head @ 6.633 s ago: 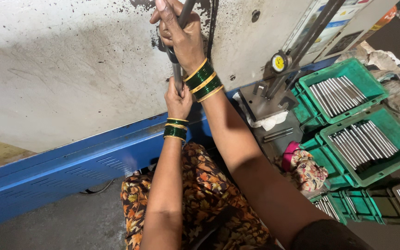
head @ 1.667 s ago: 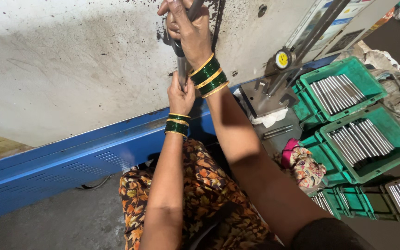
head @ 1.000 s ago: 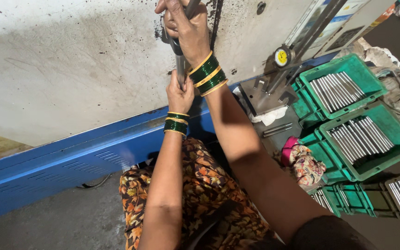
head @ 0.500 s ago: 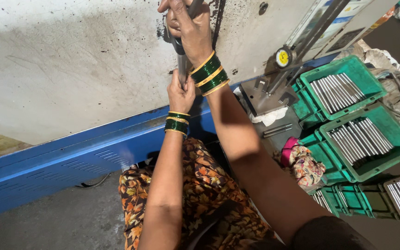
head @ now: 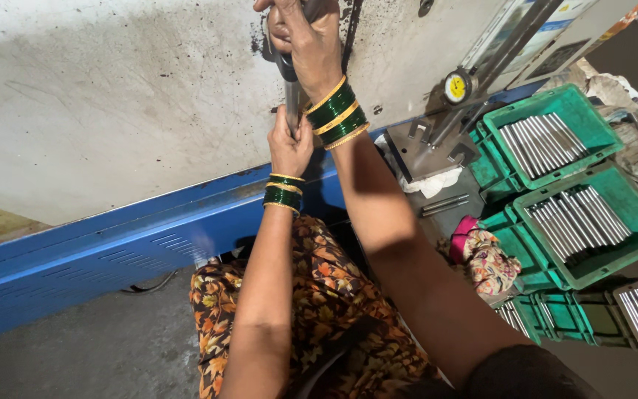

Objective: The person sits on the floor and repeatedly picks up metal rods, wipes them with a cloth, and places them into green crates. The person also operates a machine lever and briefly uses a grinding wheel to treat a rod.

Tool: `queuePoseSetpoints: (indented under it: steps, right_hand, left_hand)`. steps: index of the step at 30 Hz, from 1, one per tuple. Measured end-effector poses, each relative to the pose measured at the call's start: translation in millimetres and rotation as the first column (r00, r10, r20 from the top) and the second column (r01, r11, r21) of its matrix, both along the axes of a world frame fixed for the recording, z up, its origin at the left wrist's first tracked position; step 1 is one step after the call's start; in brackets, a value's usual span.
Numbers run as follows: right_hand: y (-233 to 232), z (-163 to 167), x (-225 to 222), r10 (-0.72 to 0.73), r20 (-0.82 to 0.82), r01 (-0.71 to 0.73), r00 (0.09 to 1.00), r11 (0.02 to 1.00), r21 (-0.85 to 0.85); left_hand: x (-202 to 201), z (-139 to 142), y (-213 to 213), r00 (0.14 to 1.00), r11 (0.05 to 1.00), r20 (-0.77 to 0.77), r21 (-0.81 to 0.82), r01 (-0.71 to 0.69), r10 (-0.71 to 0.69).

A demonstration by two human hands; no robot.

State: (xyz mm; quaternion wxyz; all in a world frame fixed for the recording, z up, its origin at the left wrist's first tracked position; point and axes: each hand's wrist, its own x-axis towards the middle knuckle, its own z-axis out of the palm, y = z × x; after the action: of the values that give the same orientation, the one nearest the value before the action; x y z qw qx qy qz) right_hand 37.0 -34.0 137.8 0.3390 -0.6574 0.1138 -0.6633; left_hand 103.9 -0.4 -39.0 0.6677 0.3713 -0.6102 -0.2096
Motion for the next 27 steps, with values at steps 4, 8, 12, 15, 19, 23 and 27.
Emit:
queuePoseSetpoints:
  steps: [4,8,12,15,19,23,27]
  right_hand:
    - [0,-2,-1,-0.002,0.012,0.002,1.0,1.0,0.029]
    - [-1,-1,0,-0.002,-0.003,0.002,1.0,1.0,-0.019]
    - [-2,-3,-1,-0.018,-0.023,0.018,1.0,0.999,-0.033]
    - [-3,-7,-1,-0.015,0.001,0.015,1.0,1.0,-0.013]
    - [-8,-13,0,0.036,0.051,-0.037,0.998,0.999,0.019]
    - [-11,-17,-2,0.074,0.068,-0.075,0.995,0.997,0.017]
    - [-12,-20,-3,0.065,0.08,-0.068,0.995,0.997,0.041]
  left_hand:
    - [0,1,-1,1.0,0.999,-0.004,0.043,-0.002,0.002]
    - [1,0,-2,1.0,1.0,0.004,0.028,-0.009,0.009]
    - [1,-1,-3,1.0,1.0,0.006,0.005,-0.011,0.011]
    - [0,-2,-4,1.0,1.0,-0.001,0.021,-0.01,0.01]
    - [0,-1,-2,1.0,1.0,-0.005,0.028,-0.012,0.012]
    - [0,0,-1,1.0,1.0,-0.005,0.005,-0.017,0.017]
    - [0,0,-1,1.0,1.0,-0.012,0.0,-0.003,0.003]
